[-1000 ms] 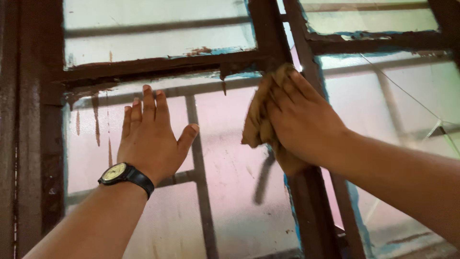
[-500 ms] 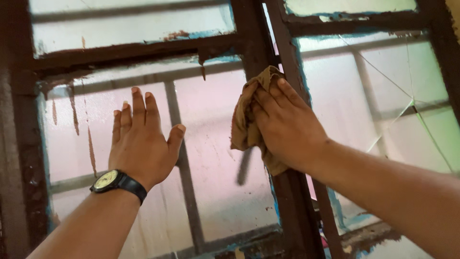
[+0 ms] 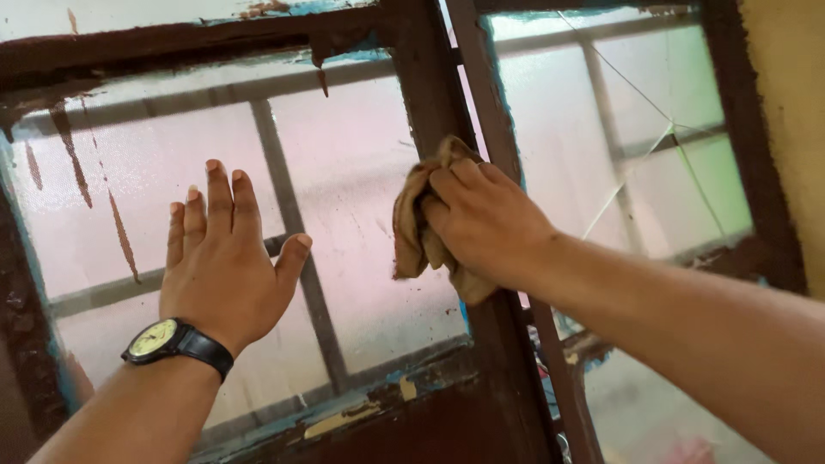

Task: The person cleans a window by wiping the frame and glass panels with a cloth, then spraying liquid onto the window using a spray bottle and wiping it with the cloth.

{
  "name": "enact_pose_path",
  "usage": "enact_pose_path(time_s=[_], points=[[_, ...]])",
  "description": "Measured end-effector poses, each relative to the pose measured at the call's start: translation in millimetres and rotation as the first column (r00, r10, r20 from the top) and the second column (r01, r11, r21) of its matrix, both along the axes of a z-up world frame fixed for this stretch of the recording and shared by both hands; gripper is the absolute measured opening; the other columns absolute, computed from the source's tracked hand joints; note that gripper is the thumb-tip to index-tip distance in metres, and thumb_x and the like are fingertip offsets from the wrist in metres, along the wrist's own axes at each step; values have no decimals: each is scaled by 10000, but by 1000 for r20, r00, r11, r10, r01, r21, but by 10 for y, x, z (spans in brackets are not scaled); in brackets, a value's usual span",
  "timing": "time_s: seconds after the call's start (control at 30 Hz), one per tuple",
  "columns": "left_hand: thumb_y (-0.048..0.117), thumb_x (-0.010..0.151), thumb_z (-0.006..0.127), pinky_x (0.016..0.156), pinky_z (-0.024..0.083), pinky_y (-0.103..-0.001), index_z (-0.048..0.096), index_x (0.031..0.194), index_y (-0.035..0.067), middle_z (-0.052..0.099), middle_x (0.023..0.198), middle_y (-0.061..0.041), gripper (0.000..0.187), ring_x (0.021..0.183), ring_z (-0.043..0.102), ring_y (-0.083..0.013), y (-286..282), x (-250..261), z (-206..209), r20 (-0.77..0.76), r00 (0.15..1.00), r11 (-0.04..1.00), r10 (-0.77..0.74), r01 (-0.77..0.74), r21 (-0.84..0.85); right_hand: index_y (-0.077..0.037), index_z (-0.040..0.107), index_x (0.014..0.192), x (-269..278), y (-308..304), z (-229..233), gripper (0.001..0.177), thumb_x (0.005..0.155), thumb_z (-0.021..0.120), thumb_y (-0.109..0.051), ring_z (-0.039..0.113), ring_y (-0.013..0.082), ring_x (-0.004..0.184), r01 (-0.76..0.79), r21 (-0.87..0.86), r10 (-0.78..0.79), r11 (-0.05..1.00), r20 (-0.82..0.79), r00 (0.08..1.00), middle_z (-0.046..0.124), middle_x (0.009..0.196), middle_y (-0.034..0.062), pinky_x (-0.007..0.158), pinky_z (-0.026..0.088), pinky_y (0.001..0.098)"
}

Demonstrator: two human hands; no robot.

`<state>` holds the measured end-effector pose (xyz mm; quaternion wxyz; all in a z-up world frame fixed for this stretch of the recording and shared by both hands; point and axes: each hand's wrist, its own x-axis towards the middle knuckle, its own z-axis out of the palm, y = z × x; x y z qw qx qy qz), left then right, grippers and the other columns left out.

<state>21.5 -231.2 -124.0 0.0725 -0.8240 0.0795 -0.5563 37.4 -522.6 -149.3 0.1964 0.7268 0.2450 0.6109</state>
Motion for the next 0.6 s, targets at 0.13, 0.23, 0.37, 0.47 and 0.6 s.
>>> enact_pose_path(time_s=[0.13,0.23,0.37,0.47,0.6], points=[[600,917,430,1196,67,-454,139,1607,39,25,1695,-195,936,1535,86,-409,24,-92,36,-59,998,999,37,-35,28,-58,732,994,-158,-25,247,288,722,700,-146,535,359,1208,36,47,-39,998,73,997,583,1302,181,986,445,475],[613,926,416,1196,54,-446,117,1607,41,-2,1689,-209,938,1537,59,-398,-12,-131,53,-124,992,1000,25,-22,22,-71,728,1064,-298,-58,344,251,819,720,-126,531,367,1209,-115,112,91,987,205,975,572,1327,184,1052,434,475],[619,904,420,1188,19,-445,92,1603,48,-32,1691,-188,961,1538,8,-391,26,-152,42,-150,989,1000,19,-17,17,-101,729,1149,-217,-50,308,407,744,712,-143,450,403,1278,-75,247,26,966,197,980,565,1351,136,1019,374,533],[619,905,420,1185,10,-452,83,1602,39,-44,1689,-196,968,1535,0,-402,41,-114,8,-154,988,1000,-3,8,30,-105,699,1248,-54,-57,60,480,772,662,-158,347,413,1426,4,262,-61,965,208,976,534,1431,110,1128,308,552],[626,890,437,1179,15,-467,92,1606,25,-29,1677,-232,997,1524,10,-433,82,-65,-87,-102,992,997,-76,78,13,-94,650,1322,3,-84,-282,413,927,583,-195,233,401,1495,-16,267,-3,964,71,997,488,1494,110,1203,194,600]])
